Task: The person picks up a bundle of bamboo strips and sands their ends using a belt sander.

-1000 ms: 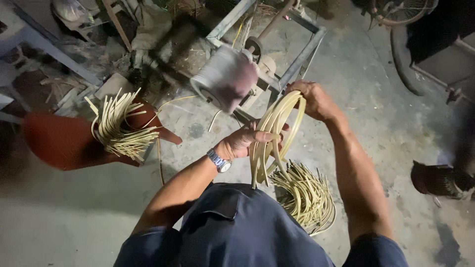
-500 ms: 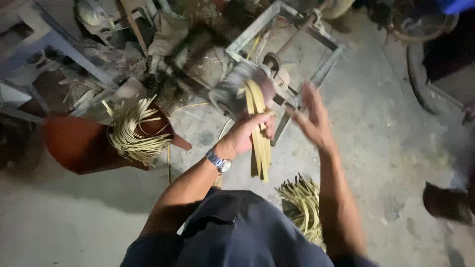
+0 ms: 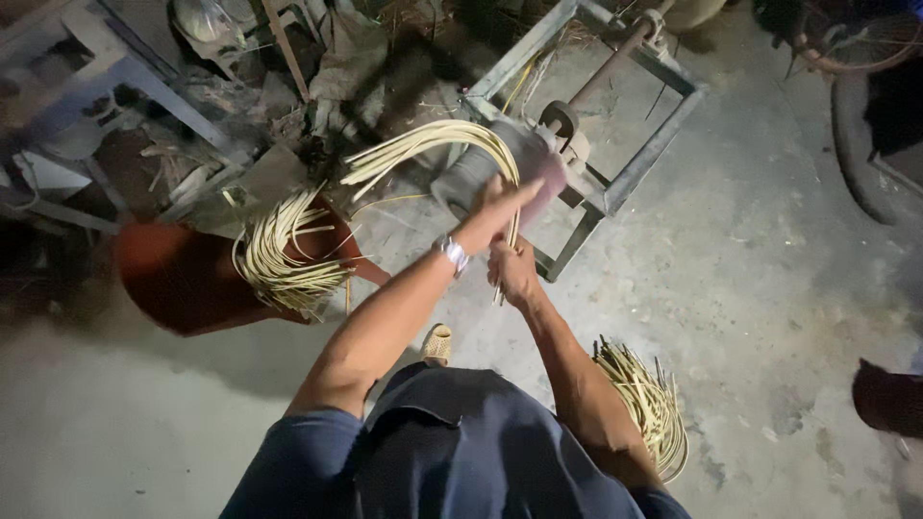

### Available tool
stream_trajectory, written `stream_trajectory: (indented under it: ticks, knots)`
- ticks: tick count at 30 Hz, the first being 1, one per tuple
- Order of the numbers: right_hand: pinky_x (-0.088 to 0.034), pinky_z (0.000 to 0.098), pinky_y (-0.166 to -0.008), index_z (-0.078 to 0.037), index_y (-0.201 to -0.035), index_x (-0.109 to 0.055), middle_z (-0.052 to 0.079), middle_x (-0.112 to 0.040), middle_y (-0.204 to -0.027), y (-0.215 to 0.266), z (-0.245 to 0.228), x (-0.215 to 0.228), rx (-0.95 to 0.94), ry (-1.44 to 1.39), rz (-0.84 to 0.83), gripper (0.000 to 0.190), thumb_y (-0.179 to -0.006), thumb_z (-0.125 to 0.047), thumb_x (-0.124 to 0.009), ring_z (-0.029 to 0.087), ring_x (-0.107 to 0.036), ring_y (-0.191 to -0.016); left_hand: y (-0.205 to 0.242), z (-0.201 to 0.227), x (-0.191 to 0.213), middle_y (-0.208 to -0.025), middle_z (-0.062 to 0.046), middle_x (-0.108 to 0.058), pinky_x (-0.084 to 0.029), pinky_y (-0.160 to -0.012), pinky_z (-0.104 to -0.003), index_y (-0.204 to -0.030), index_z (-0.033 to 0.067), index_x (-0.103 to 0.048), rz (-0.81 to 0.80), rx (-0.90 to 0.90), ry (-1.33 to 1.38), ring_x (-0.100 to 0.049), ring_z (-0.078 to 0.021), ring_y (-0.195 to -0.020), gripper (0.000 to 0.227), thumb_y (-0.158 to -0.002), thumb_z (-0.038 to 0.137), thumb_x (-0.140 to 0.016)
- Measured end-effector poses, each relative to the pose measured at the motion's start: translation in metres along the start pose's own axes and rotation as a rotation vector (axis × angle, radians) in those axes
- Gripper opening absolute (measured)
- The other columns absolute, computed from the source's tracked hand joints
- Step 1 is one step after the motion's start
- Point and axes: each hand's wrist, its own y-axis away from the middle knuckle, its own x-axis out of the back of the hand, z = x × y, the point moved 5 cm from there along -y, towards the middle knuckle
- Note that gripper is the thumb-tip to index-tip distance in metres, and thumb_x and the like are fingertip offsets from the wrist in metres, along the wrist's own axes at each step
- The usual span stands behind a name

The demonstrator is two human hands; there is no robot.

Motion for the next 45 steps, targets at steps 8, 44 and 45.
stream_trajectory:
  ticks: [8,44,45]
  knots:
    - [-0.051,0.0378,-0.074,-0.002,-0.125,-0.052,0.012,-0.06,-0.107,-0.031,0.061,0.034,0.007,-0.16,-0.2,0.036,-0.106,-0.033,-0.049,0.023,-0.058,-0.091,0.046,-0.045,-0.016,-0.155,-0.031,-0.04,-0.035,-0.119,-0.045,-0.151,-0.0101,-0.036,-0.028,-0.706,-0.861,-0.04,-0.0419,-0.145,0.078,-0.102,0.049,-0.051]
    - [-0.022,0.0427,-0.128,-0.018,-0.158,-0.032,0.007,-0.032,-0.167,0.02,0.076,0.066,0.099,-0.877,0.102,0.071,-0.097,-0.054,-0.036,0.027,-0.026,-0.156,0.041,-0.087,-0.093,-0.155,-0.02,-0.047,-0.026,-0.123,-0.053,-0.147,-0.0037,-0.046,-0.389,-0.567,-1.174,-0.041,-0.0371,-0.145,0.073,-0.099,0.052,-0.044]
    - [-0.022,0.0427,-0.128,-0.018,-0.158,-0.032,0.007,-0.032,-0.167,0.016,0.081,0.062,0.098,-0.877,0.101,0.071,-0.097,-0.054,-0.036,0.027,-0.026,-0.156,0.042,-0.088,-0.09,-0.154,-0.021,-0.047,-0.027,-0.123,-0.051,-0.149,-0.0072,-0.043,-0.43,-0.459,-1.196,-0.042,-0.0345,-0.145,0.077,-0.099,0.052,-0.042]
